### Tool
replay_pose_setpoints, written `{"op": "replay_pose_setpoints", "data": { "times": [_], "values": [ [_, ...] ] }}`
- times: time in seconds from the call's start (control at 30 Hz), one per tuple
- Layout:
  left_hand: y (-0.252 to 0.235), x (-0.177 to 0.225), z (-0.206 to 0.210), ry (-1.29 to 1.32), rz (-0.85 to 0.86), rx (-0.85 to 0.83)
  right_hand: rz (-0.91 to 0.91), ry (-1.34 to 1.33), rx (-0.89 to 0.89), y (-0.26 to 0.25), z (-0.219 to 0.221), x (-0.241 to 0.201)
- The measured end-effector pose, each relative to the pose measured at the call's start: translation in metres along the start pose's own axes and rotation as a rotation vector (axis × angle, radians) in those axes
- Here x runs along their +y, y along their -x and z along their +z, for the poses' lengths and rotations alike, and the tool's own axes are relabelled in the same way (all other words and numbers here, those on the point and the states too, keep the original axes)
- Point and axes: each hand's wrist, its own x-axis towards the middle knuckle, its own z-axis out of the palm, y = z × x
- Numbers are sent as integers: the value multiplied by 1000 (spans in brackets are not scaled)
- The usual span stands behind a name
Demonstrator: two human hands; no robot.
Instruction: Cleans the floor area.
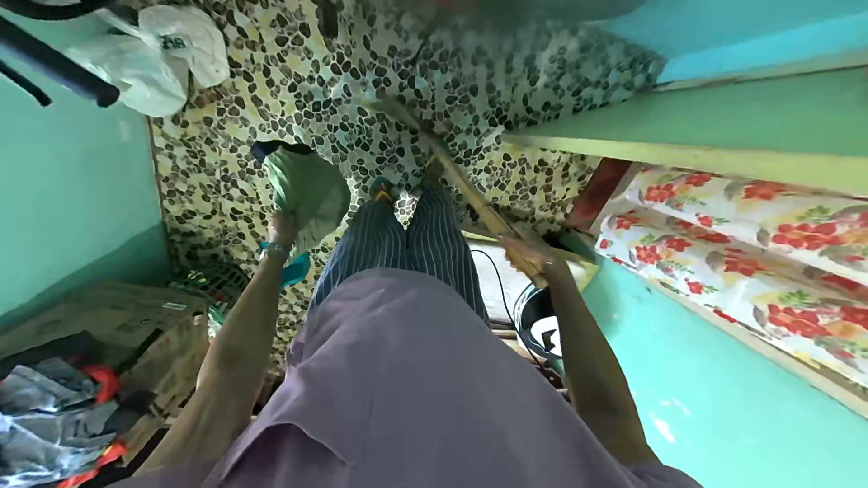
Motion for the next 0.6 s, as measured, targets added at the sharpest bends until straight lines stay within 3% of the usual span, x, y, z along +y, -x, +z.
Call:
{"op": "replay_pose_setpoints", "data": {
  "times": [0.1,0.27,0.43,0.6],
  "values": [
    [-8,-19,-7,-34,22,-1,33,-144,125,20,2,6],
    [-8,-38,-21,-91,14,-17,-16,-330,245,-55,68,-31],
    [2,-37,-23,-94,10,-30,100,-302,-53,-111,144,-78],
    [12,-26,-20,-82,14,-45,-27,-74,-195,-76,171,-47]
  ]
}}
